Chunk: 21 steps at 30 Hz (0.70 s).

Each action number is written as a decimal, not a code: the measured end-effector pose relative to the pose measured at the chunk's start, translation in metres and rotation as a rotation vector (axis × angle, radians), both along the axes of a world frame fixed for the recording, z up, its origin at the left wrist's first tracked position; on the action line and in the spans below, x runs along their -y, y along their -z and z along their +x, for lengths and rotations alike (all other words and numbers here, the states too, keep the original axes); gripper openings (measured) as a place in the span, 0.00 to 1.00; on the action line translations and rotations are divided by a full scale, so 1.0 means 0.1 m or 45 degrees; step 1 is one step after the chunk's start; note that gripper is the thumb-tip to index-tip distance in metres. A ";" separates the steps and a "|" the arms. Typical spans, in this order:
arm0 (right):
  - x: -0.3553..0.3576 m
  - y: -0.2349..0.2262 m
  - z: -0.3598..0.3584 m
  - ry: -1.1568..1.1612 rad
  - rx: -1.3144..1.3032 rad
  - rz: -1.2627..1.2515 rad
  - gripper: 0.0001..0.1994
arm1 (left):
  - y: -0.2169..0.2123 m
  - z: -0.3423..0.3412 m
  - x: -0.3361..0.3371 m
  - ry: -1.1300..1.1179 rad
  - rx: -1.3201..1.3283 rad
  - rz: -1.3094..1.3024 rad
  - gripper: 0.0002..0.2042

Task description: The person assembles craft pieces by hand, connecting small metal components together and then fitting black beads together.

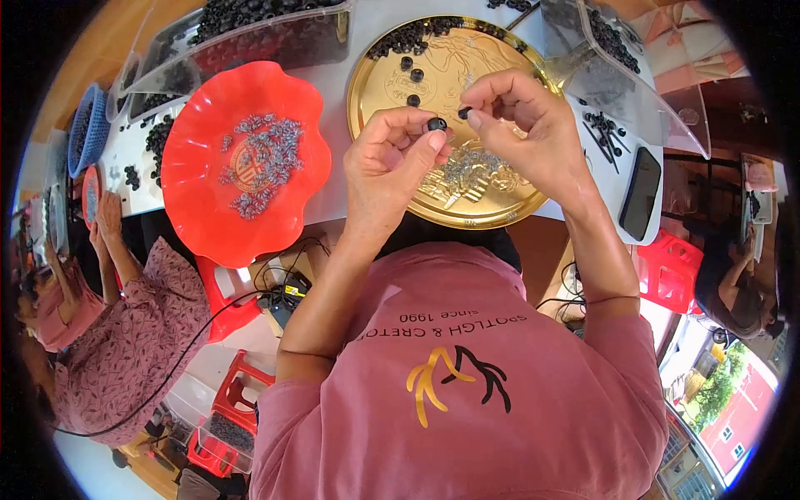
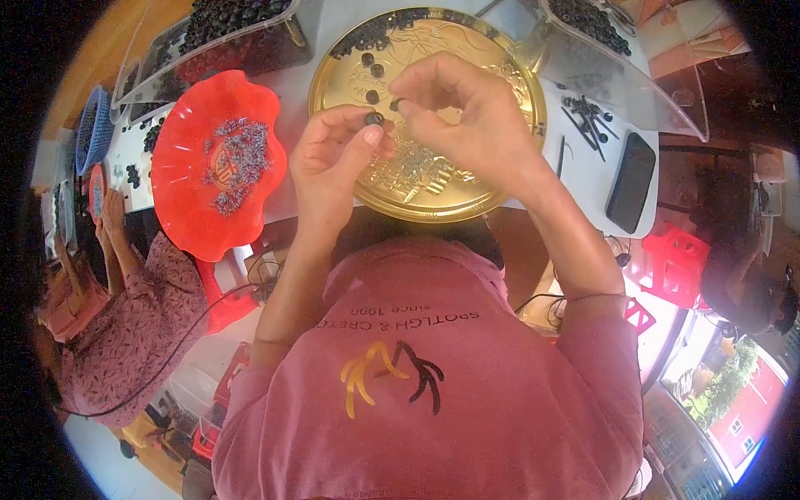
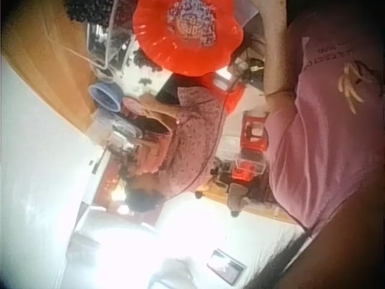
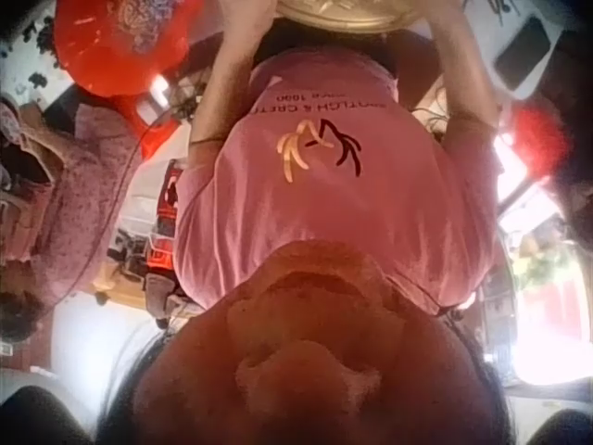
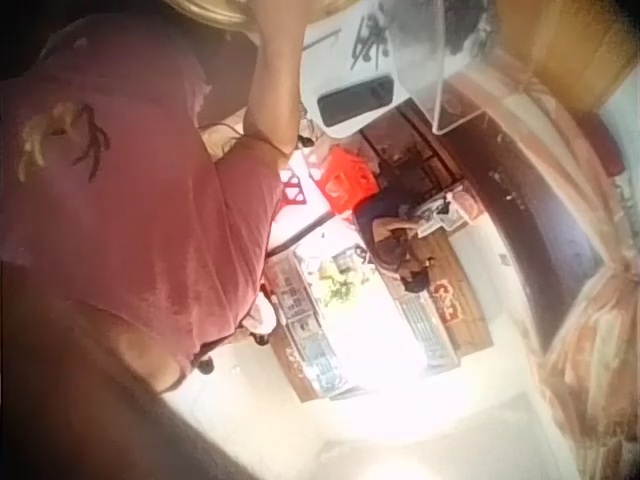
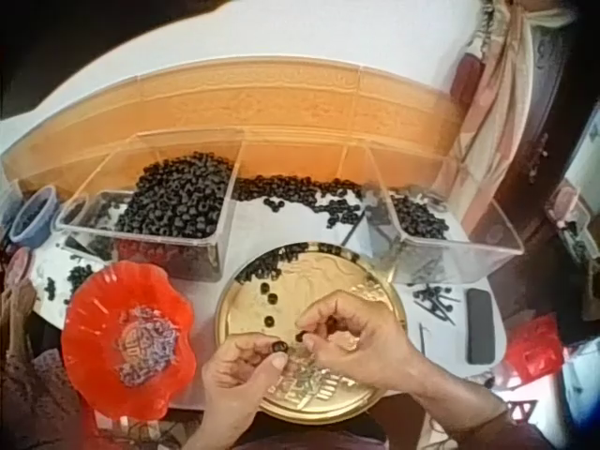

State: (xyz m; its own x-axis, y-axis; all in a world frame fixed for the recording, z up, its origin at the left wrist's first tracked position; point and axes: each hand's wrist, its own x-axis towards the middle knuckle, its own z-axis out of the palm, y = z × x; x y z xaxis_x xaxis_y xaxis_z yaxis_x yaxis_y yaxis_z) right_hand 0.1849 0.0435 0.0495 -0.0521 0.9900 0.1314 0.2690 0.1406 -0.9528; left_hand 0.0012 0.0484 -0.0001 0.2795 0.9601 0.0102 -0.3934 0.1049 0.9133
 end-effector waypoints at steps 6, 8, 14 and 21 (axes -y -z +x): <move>0.00 -0.14 -0.02 -0.123 0.293 0.095 0.08 | -0.01 -0.01 -0.01 0.025 -0.043 0.053 0.12; -0.01 -0.14 -0.04 -0.126 0.354 0.148 0.07 | -0.01 -0.01 -0.02 0.028 -0.076 0.065 0.12; -0.01 -0.09 -0.10 -0.121 0.574 0.472 0.07 | -0.01 -0.03 -0.02 0.054 -0.094 0.087 0.12; 0.01 -0.11 -0.09 -0.201 0.516 0.337 0.08 | -0.01 -0.08 0.00 0.079 -0.161 0.090 0.12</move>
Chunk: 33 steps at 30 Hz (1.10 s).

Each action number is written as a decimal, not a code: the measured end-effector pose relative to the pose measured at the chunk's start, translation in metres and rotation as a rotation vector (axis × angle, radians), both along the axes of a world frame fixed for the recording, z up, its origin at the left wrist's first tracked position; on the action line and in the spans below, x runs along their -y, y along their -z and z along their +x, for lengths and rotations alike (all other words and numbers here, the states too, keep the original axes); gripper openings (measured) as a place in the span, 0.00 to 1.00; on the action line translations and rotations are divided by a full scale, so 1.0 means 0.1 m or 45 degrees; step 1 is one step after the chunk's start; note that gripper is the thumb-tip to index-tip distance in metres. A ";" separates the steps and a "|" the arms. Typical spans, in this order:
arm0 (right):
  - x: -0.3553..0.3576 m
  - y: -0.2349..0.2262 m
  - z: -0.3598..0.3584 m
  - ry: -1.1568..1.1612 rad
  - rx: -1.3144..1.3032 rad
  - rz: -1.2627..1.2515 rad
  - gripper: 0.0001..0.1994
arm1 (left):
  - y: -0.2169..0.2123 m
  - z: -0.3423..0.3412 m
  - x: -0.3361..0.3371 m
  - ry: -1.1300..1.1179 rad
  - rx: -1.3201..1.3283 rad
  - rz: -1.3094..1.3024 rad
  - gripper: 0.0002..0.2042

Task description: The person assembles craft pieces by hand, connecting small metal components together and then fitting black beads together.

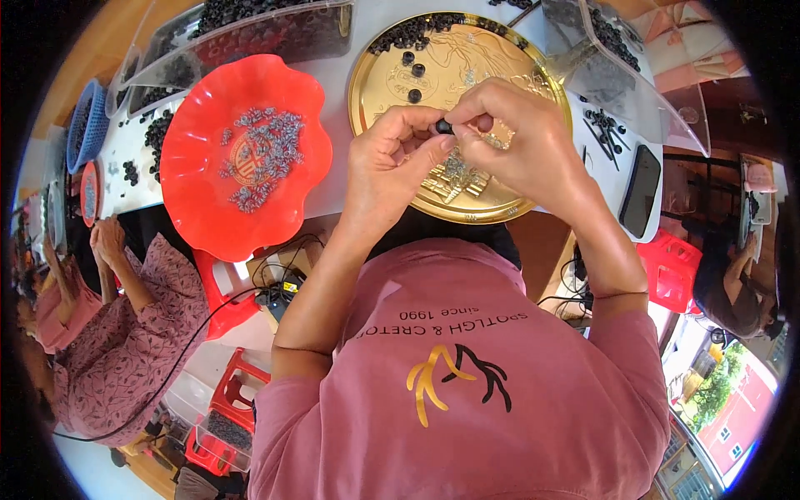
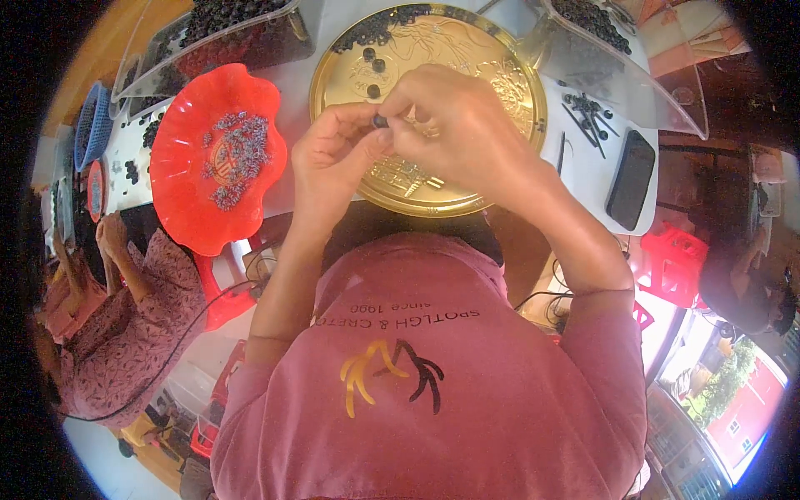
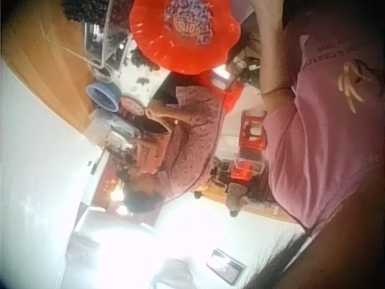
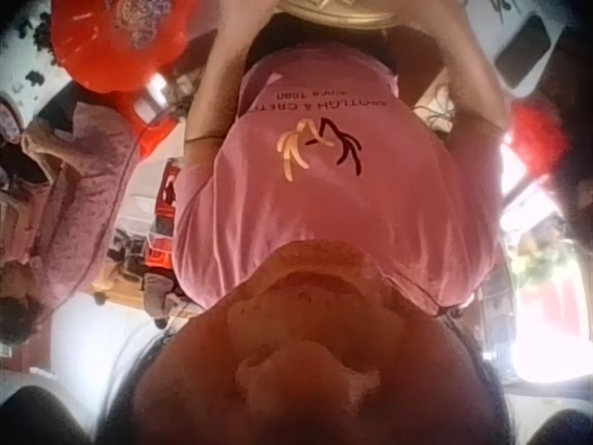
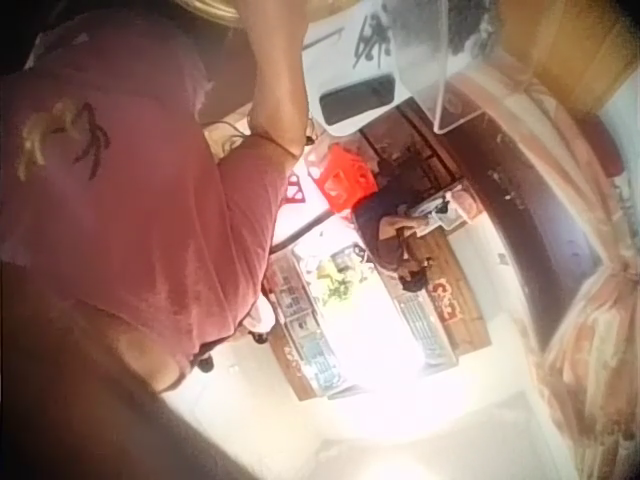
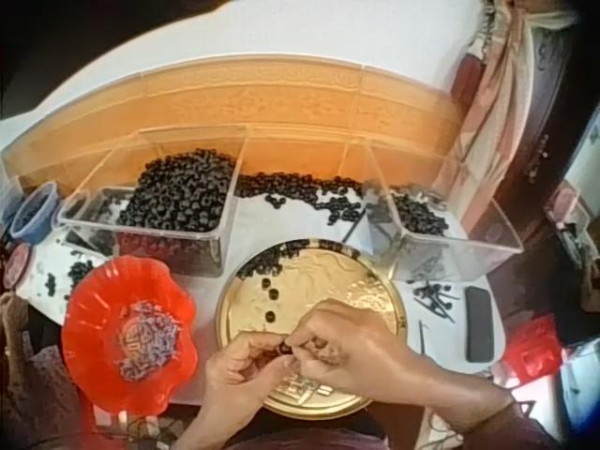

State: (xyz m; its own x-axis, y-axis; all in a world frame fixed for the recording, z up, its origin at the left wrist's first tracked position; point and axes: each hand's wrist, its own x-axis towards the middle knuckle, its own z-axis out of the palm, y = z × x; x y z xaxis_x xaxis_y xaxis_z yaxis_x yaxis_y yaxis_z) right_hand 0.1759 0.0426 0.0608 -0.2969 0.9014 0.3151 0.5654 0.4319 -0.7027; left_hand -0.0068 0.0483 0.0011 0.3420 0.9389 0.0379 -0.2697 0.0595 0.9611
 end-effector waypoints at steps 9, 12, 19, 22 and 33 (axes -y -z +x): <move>-0.07 0.08 0.26 -0.103 -0.923 -1.140 0.14 | -0.11 -0.04 -0.07 -0.186 -0.386 0.794 0.13; -0.05 0.13 0.30 -0.202 -1.085 -1.333 0.17 | -0.11 -0.03 -0.12 -0.187 -0.366 0.986 0.14; 0.07 0.31 0.28 -0.441 -1.431 -1.515 0.17 | -0.25 -0.02 -0.10 -0.100 -0.377 1.149 0.14; 0.13 0.33 0.23 -0.420 -1.503 -1.518 0.13 | -0.25 -0.02 -0.10 -0.046 -0.401 1.190 0.15; 0.08 -0.56 0.57 0.172 -0.463 -0.543 0.13 | -0.28 0.11 -0.05 0.010 -0.427 0.924 0.25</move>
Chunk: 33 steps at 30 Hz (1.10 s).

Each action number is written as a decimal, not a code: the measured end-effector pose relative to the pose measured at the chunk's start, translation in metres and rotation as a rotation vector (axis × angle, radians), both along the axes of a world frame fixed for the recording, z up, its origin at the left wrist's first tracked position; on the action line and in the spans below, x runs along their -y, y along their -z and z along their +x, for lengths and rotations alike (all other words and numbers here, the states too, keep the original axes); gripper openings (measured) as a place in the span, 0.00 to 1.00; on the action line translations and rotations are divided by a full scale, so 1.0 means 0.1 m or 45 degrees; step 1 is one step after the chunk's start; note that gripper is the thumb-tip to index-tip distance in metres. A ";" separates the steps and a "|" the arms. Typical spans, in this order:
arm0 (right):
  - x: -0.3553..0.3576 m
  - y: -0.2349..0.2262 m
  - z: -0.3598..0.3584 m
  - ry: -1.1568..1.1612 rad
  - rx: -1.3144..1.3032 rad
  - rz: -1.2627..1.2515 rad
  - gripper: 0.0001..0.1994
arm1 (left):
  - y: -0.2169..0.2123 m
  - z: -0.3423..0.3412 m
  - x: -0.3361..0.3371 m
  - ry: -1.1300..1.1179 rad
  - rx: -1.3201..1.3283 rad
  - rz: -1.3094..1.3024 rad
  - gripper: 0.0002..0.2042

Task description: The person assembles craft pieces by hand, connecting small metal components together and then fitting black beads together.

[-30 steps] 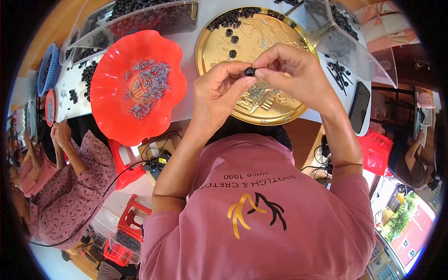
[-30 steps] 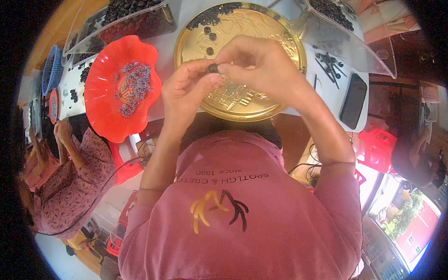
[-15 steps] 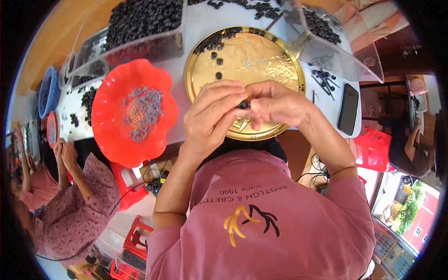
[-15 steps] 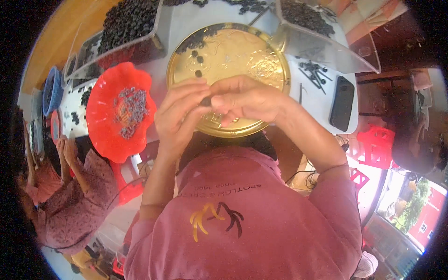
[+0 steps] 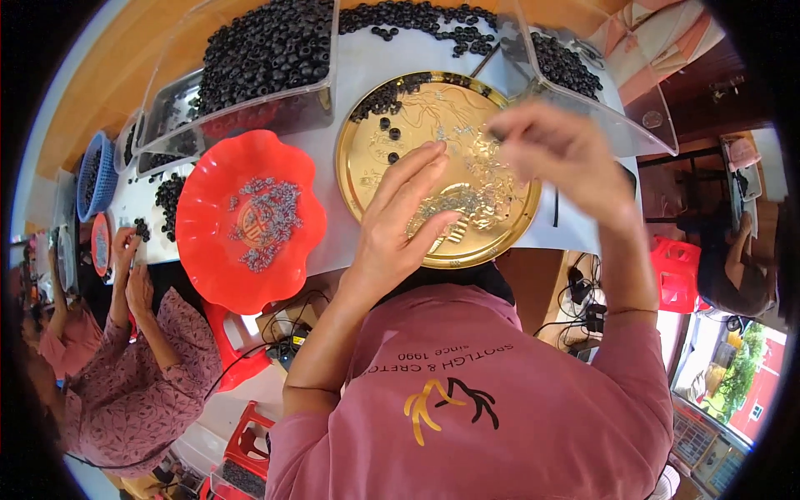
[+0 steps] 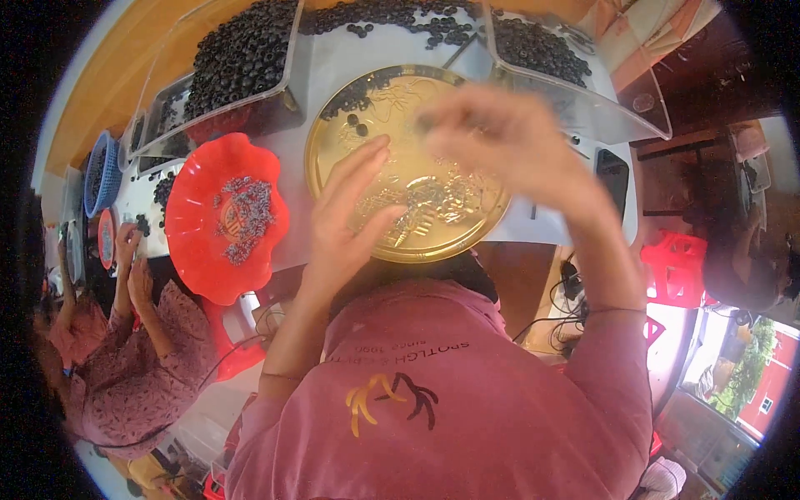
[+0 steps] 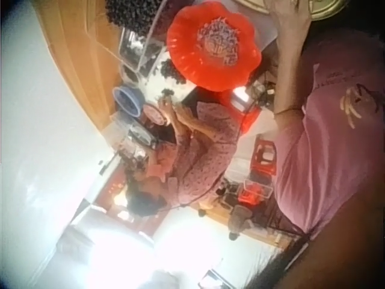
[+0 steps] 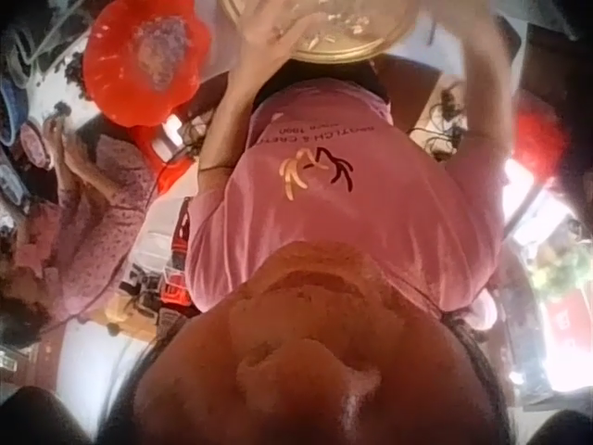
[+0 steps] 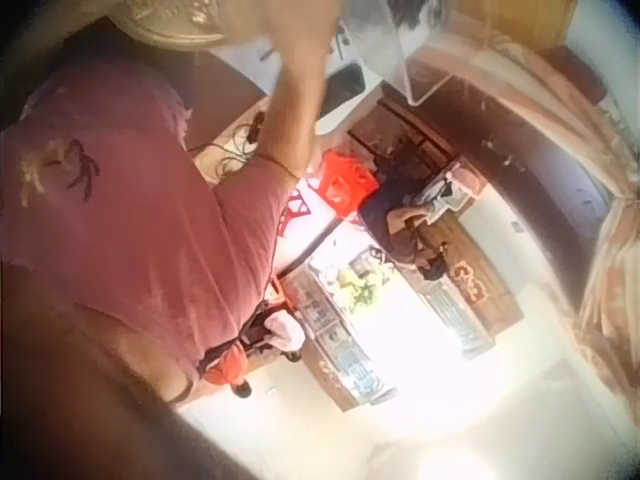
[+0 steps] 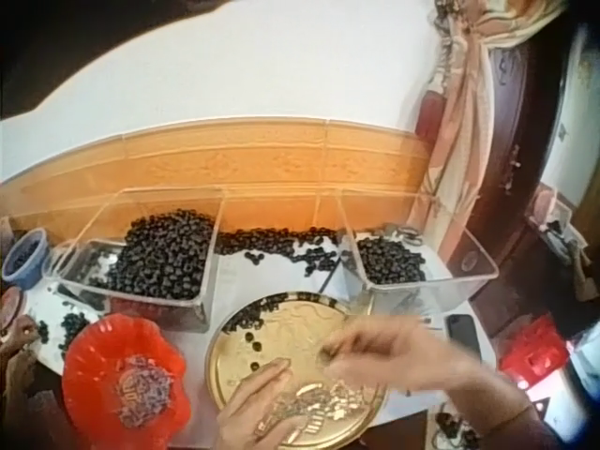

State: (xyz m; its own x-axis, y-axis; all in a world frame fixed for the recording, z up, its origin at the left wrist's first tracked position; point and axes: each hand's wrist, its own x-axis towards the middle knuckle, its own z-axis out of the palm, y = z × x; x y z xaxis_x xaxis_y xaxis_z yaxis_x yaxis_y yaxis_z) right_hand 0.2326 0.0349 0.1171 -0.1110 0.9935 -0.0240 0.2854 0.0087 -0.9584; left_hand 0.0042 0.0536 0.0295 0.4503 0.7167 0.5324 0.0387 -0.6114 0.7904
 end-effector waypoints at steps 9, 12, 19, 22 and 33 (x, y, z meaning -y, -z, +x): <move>-0.49 -0.37 0.66 0.500 0.758 0.831 0.15 | 0.19 -0.13 0.02 -0.029 -0.089 -0.079 0.17; -0.47 -0.06 0.18 0.176 0.672 0.724 0.11 | 0.27 -0.18 0.07 -0.100 -0.091 -0.115 0.15; -0.78 0.98 -0.46 -0.109 0.898 0.628 0.10 | 0.26 -0.17 0.05 -0.083 -0.052 -0.143 0.14; -0.86 1.08 -0.55 -0.140 1.015 0.492 0.11 | 0.27 -0.20 0.05 -0.100 -0.048 -0.162 0.14; -0.81 1.25 -0.48 -0.114 0.957 0.543 0.09 | 0.30 -0.17 -0.03 -0.144 0.195 -0.734 0.10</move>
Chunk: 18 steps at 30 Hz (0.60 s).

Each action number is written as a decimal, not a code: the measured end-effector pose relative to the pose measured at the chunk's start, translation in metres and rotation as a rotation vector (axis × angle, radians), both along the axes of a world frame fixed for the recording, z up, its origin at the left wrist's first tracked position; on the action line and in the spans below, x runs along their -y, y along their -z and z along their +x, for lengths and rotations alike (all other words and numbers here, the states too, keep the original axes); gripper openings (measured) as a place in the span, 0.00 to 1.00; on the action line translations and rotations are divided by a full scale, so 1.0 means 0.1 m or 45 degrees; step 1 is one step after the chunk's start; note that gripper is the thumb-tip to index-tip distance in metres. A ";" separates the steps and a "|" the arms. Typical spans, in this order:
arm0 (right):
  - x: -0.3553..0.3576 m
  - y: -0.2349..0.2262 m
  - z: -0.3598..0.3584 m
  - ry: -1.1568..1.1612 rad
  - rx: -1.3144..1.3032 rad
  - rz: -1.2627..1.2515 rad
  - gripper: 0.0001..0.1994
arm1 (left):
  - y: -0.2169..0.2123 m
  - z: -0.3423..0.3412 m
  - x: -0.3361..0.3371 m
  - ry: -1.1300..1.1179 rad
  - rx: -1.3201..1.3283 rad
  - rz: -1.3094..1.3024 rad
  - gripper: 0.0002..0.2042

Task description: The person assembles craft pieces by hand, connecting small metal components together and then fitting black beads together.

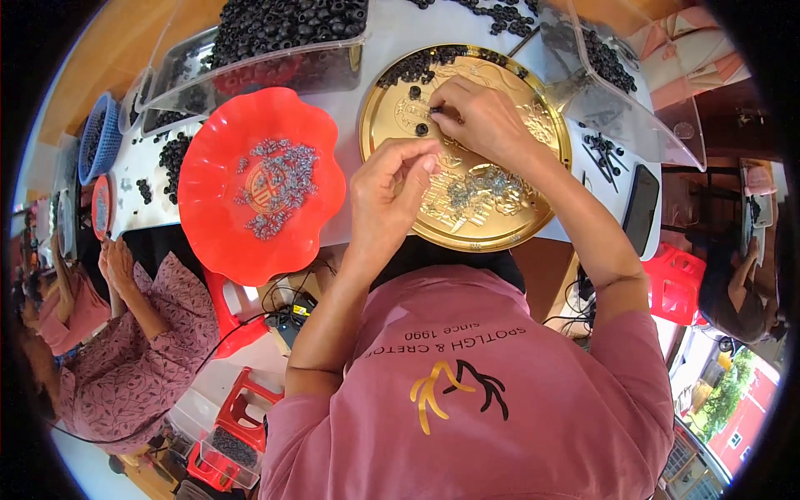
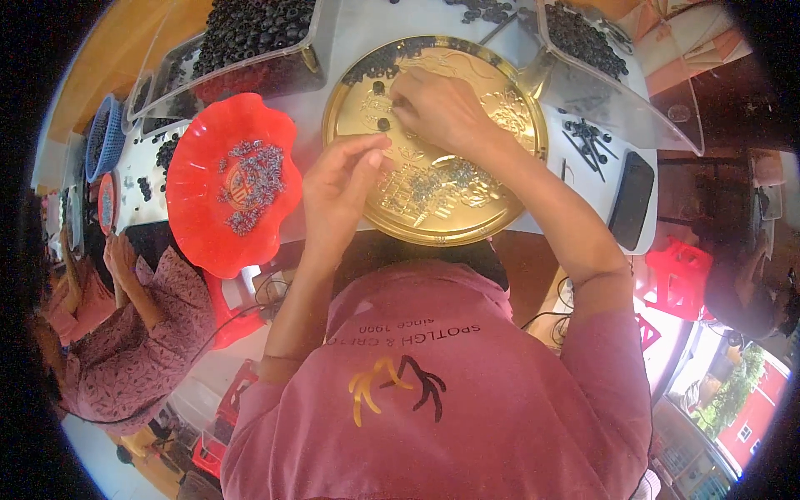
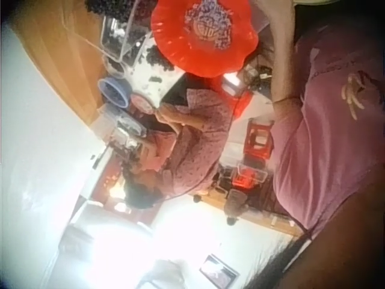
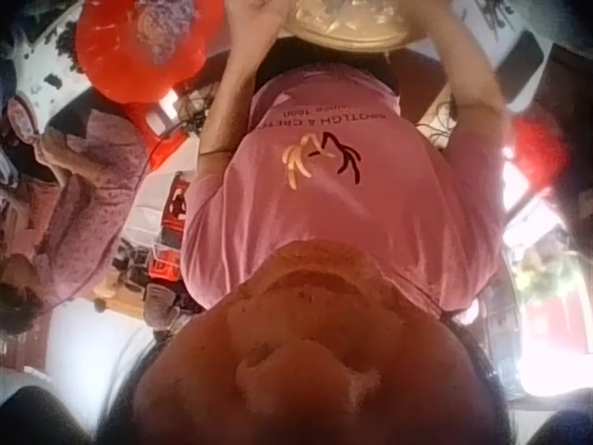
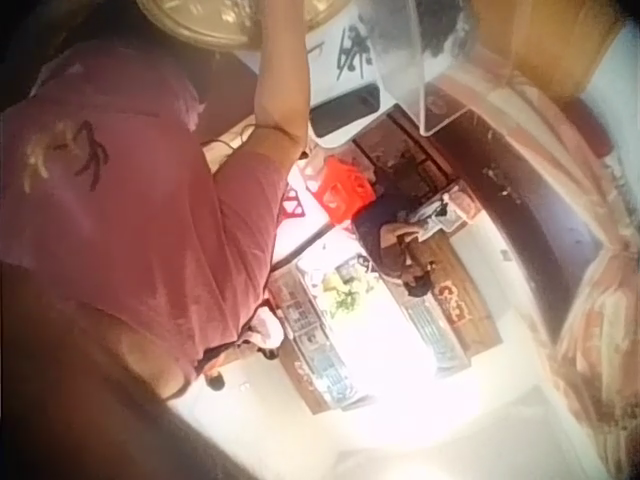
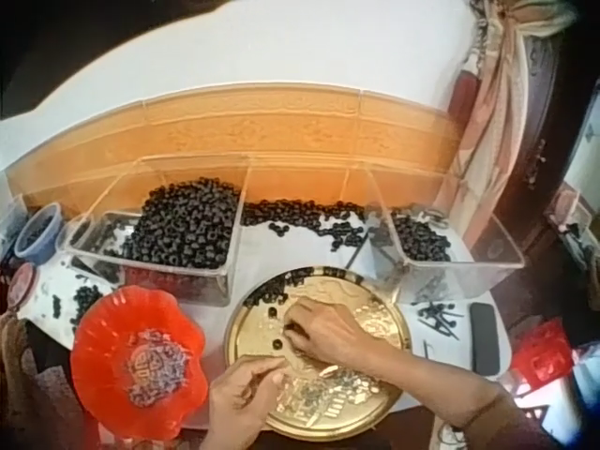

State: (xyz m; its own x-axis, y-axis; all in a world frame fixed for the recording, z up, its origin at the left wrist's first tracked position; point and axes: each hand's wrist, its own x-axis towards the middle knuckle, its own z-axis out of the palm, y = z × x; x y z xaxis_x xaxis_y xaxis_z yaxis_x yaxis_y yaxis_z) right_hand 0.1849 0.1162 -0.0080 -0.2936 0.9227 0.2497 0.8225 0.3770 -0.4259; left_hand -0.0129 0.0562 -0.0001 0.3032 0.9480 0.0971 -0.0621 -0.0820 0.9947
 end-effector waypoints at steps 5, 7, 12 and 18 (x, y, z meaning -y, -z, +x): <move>0.09 -0.04 0.01 -0.019 -0.155 0.038 0.10 | -0.10 0.06 -0.05 -0.091 0.128 -0.263 0.12; 0.26 -0.26 -0.07 0.007 -0.356 -0.045 0.12 | -0.08 0.05 -0.08 -0.094 0.206 -0.320 0.12; 0.57 -0.49 -0.10 0.036 -0.489 -0.124 0.14 | -0.13 0.14 -0.11 -0.036 0.307 -0.436 0.13; 0.69 -0.47 -0.07 -0.086 -0.493 0.034 0.15 | -0.08 0.18 -0.08 0.014 0.447 -0.430 0.12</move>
